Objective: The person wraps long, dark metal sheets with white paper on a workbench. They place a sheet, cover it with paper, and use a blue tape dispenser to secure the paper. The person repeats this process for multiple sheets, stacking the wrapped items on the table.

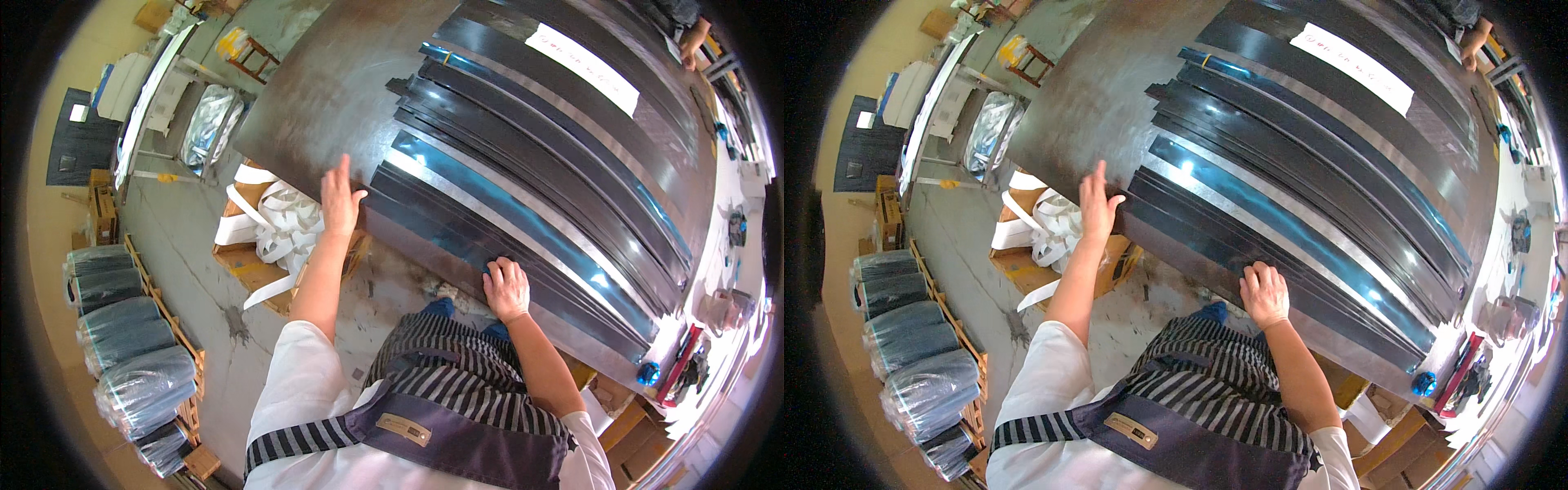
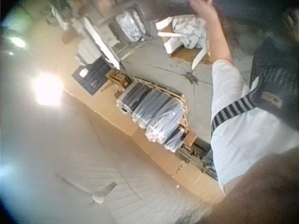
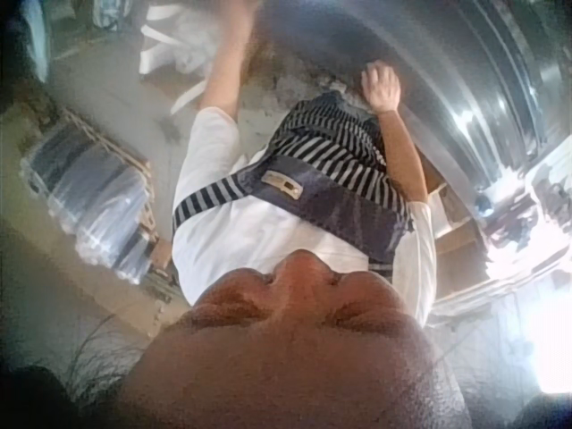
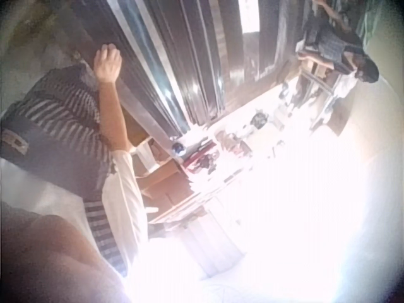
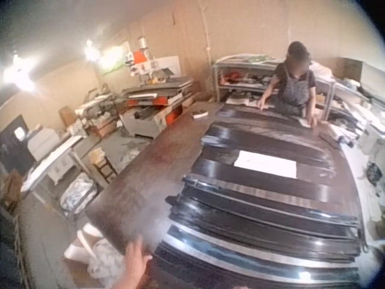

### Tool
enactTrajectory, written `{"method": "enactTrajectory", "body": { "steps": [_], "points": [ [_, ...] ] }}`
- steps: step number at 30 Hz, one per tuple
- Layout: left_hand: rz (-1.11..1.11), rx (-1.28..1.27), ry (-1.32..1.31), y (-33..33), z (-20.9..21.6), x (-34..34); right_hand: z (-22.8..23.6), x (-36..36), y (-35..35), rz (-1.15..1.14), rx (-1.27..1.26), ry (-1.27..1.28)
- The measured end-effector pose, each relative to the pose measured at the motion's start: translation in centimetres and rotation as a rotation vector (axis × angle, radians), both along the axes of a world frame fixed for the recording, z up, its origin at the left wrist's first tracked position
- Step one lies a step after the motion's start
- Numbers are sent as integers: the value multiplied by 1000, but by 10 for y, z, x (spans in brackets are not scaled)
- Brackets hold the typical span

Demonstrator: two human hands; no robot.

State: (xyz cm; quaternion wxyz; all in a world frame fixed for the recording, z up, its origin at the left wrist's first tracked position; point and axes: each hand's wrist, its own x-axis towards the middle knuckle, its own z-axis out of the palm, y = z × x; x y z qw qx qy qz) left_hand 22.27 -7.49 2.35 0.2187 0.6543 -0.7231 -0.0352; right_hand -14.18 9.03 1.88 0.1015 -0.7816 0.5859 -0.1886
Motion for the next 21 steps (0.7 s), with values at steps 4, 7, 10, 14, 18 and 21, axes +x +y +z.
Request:
{"method": "enactTrajectory", "body": {
  "steps": [4, 7, 10, 14, 18, 21],
  "points": [
    [-77, 119, 199, 10, -30, 5, 2, 3, -1, 17, -13, -24],
    [-57, 193, 212, 13, -5, -16, 4, 1, -1, 6, 39, -19],
    [-91, 142, 80, 10, -16, -15, 17, 0, -3, -7, 121, -76],
    [-60, 136, 80, 9, -10, -26, 46, -32, 27, -156, 262, -417],
    [-402, 89, 118, 42, 29, -89, 51, -107, 90, -562, 68, -332],
    [-569, 279, 86, 57, 32, -131, 44, -168, 141, -820, -72, -131]
  ]
}}
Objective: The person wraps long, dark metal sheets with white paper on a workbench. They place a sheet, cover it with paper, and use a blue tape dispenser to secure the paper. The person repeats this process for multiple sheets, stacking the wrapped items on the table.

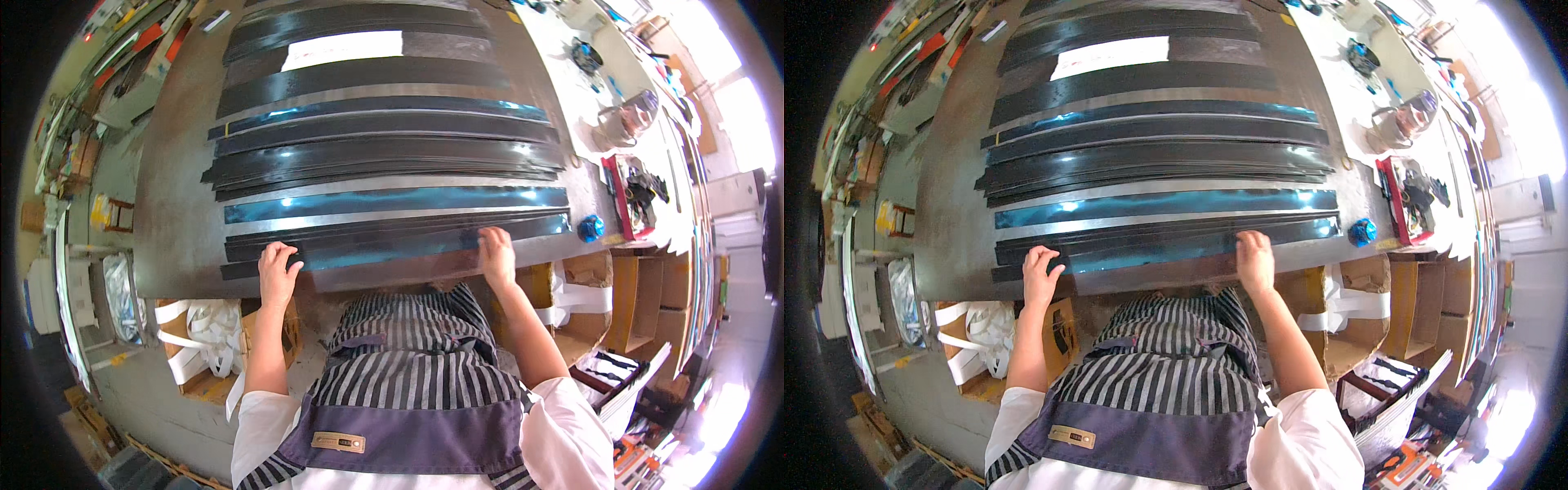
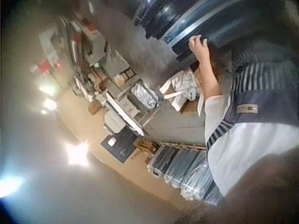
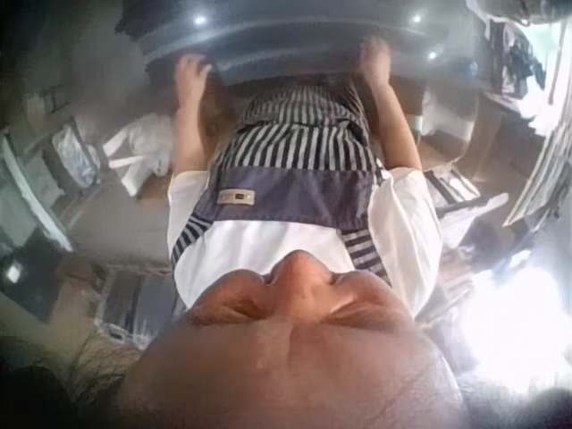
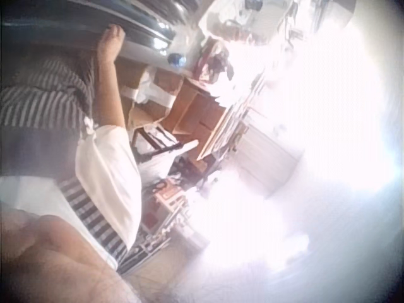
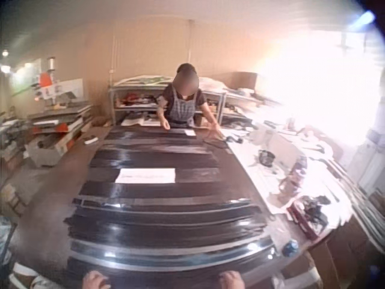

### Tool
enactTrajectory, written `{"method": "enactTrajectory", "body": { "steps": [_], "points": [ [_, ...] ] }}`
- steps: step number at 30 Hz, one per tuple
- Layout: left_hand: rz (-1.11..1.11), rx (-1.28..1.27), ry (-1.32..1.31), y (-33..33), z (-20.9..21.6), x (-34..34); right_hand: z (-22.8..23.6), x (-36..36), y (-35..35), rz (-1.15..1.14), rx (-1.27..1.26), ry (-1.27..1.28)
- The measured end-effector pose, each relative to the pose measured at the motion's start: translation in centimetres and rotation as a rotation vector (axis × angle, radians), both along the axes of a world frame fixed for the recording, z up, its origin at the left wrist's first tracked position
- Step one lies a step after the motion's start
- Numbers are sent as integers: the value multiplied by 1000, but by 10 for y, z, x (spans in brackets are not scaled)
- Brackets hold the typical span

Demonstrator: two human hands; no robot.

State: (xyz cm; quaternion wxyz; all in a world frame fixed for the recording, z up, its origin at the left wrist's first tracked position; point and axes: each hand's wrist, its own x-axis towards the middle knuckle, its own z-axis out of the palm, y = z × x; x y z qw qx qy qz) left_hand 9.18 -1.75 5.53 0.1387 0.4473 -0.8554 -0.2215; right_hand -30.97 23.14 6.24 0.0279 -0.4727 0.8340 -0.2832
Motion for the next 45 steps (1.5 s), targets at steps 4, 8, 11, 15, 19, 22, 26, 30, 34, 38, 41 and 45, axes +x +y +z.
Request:
{"method": "enactTrajectory", "body": {
  "steps": [4, 8, 11, 15, 19, 22, 26, 30, 34, 38, 41, 45],
  "points": [
    [-2, 36, -104, -4, -9, -16, -19, -44, 43, -132, 179, 126],
    [-36, 65, -202, -9, 4, -23, -27, -49, 54, -96, 241, 182],
    [-53, 129, -317, -14, 3, -24, -26, -61, 54, -51, 236, 195],
    [1, 42, -215, -19, 9, -43, -21, -83, 47, -13, 307, 181],
    [-25, -62, -402, -28, 9, -52, 1, -99, 30, 91, 353, 145],
    [-85, -31, -417, -32, 18, -61, 8, -119, 18, 260, 354, 146],
    [-81, 40, -488, -35, 24, -70, 10, -138, 4, 408, 430, 122],
    [-88, 70, -536, -40, 31, -81, 13, -151, -10, 474, 488, 98],
    [-193, 41, -523, -42, 30, -75, 9, -151, -4, 524, 456, 62],
    [-301, 27, -482, -34, 34, -58, 5, -146, 20, 591, 282, 140],
    [-381, -43, -395, -29, 22, -41, 5, -139, 38, 592, 200, 181],
    [-348, -132, -348, -33, 22, -40, 8, -140, 32, 526, 222, 130]
  ]
}}
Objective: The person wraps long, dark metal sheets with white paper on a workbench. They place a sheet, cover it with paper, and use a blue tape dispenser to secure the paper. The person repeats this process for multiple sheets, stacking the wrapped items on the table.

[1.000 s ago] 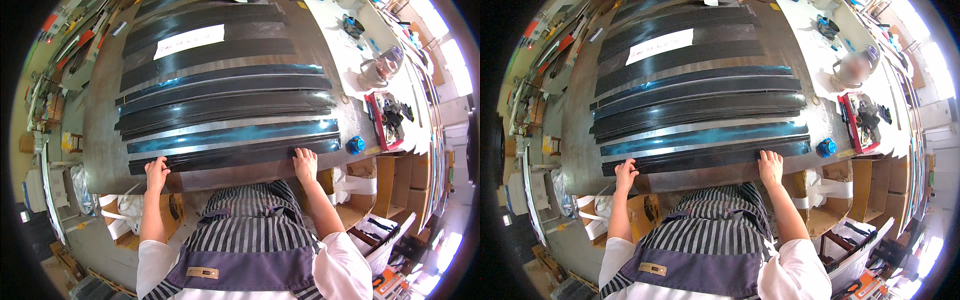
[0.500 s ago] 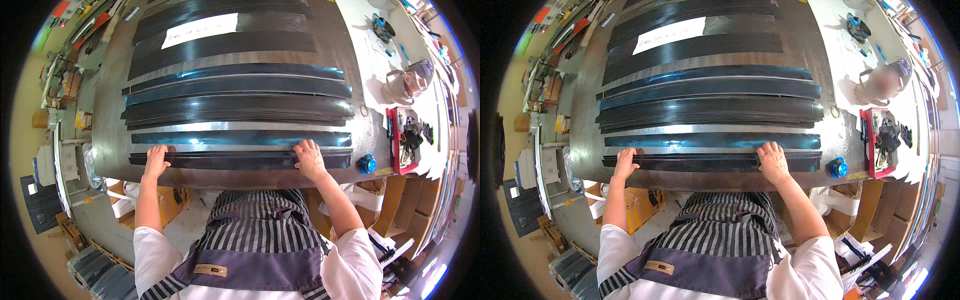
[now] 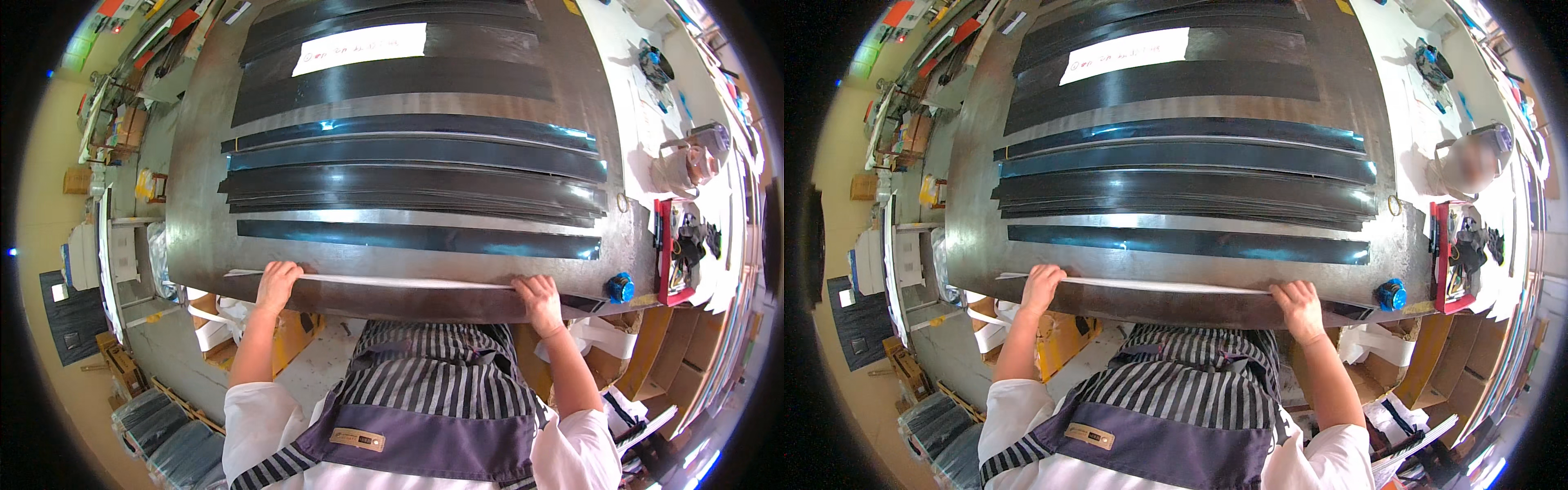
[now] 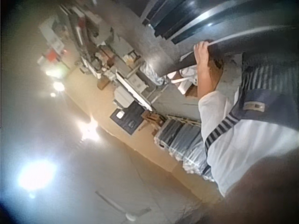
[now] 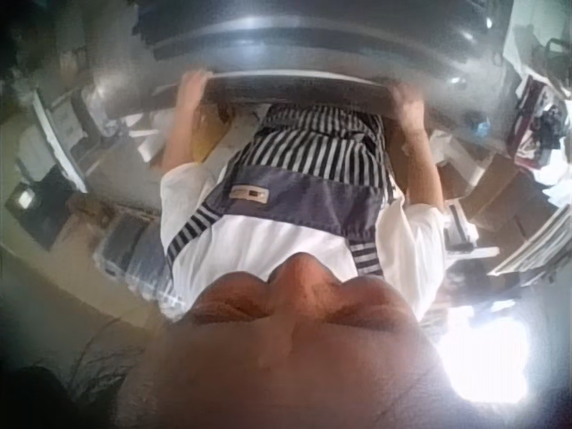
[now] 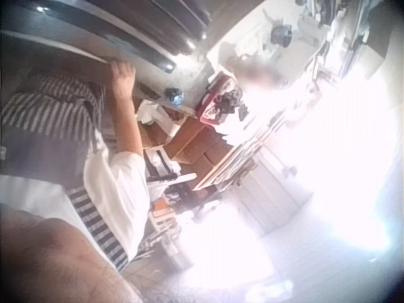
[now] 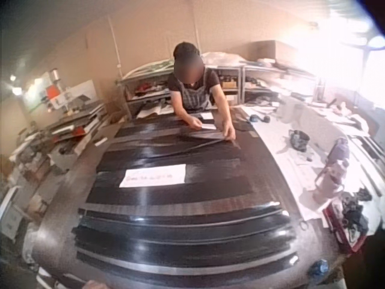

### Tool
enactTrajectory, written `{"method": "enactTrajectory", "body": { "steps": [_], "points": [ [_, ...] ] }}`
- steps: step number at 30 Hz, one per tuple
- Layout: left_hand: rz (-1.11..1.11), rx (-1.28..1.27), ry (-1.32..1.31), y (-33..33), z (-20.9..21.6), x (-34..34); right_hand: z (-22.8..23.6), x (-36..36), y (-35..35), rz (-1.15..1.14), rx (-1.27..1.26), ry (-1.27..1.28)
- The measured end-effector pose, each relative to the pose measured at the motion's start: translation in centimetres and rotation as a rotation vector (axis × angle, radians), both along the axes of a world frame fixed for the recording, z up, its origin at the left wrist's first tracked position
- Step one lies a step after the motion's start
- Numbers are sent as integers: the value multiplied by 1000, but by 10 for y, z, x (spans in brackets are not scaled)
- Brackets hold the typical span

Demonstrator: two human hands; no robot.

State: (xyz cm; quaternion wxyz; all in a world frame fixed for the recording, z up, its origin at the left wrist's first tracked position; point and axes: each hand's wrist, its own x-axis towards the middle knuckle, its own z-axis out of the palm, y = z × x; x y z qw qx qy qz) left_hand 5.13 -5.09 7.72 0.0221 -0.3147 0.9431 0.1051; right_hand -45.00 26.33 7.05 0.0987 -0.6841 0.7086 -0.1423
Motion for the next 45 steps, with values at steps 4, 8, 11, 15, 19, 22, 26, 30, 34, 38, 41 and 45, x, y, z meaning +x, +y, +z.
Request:
{"method": "enactTrajectory", "body": {
  "steps": [4, 8, 11, 15, 19, 22, 26, 30, 34, 38, 41, 45],
  "points": [
    [130, 114, -16, -35, 10, -18, 18, -22, -48, -47, 99, 3],
    [312, 275, -147, -75, 2, -44, 8, -42, -80, -103, 209, -63],
    [271, 186, -125, -82, 4, -54, 6, -41, -93, -182, 255, 10],
    [167, 70, -72, -73, 18, -54, 30, -27, -95, -128, 227, -6],
    [34, 77, -151, -65, 16, -51, 31, -19, -97, -39, 252, 105],
    [21, 21, -151, -69, 0, -49, 11, -26, -94, -66, 233, 37],
    [-5, 13, -96, -74, -3, -47, 17, -23, -98, -81, 265, 36],
    [288, 67, 90, -76, 11, -35, 8, -31, -75, -234, 204, -20],
    [951, 36, 518, -99, -34, 36, -52, -117, -2, -771, -63, 23],
    [950, -75, 151, -128, -79, 90, -108, -198, 79, -1068, 85, 443],
    [886, 44, 394, -161, -116, 168, -109, -185, 55, -1102, -115, -75],
    [1009, 175, 389, -149, -108, 139, -84, -165, 26, -1151, -104, -144]
  ]
}}
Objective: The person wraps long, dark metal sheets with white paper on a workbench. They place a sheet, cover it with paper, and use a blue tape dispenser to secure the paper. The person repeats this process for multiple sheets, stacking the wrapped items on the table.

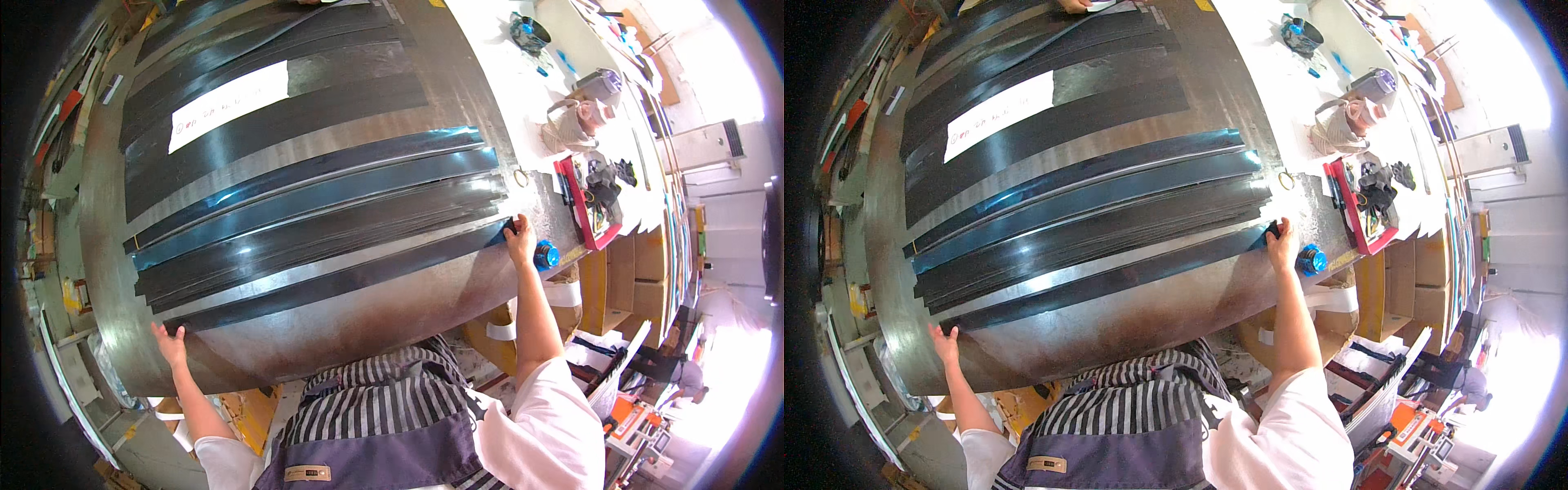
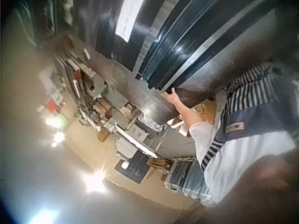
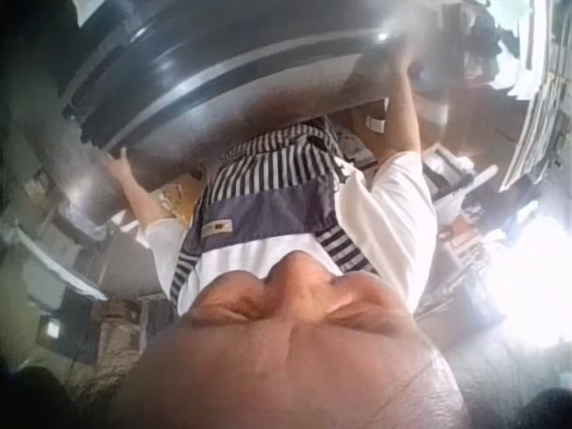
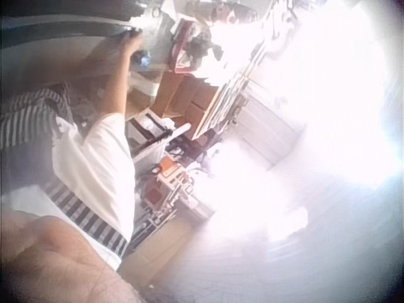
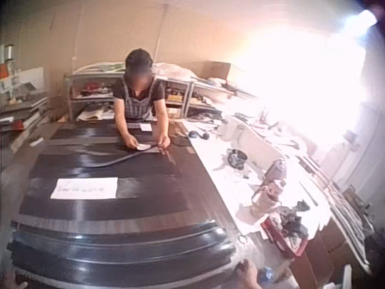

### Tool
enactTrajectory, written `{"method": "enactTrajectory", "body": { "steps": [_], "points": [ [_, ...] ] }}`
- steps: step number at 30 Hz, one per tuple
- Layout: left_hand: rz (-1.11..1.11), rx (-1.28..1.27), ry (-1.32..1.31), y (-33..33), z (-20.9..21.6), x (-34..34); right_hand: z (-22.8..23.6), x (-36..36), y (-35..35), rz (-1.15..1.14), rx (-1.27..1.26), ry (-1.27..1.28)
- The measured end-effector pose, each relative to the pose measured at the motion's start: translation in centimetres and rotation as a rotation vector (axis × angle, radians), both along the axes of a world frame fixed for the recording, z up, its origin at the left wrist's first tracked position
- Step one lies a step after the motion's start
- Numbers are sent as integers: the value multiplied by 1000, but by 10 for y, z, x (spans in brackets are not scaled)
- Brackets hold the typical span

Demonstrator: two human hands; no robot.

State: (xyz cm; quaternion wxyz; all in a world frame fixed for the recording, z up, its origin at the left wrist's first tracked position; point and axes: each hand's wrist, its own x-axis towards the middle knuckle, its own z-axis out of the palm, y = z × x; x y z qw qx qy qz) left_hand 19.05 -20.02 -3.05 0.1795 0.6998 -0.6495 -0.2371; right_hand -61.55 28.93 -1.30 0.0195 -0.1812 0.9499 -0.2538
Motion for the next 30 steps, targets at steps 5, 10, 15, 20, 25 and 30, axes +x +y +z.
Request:
{"method": "enactTrajectory", "body": {
  "steps": [5, 10, 15, 20, 25, 30],
  "points": [
    [-28, 17, -195, 13, 14, -21, 5, 8, -2, -3, 62, 8],
    [-349, -314, -445, 58, 87, -126, 47, 30, -6, 200, 247, 225],
    [-942, -254, -623, 91, 113, -181, 96, 81, -50, 800, 437, 225],
    [-971, -251, -686, 79, 94, -174, 92, 73, -62, 873, 485, 171],
    [-968, -194, -654, 73, 98, -183, 74, 61, -51, 863, 498, 198],
    [-798, -258, -436, 115, 107, -217, 88, 76, -44, 666, 373, 156]
  ]
}}
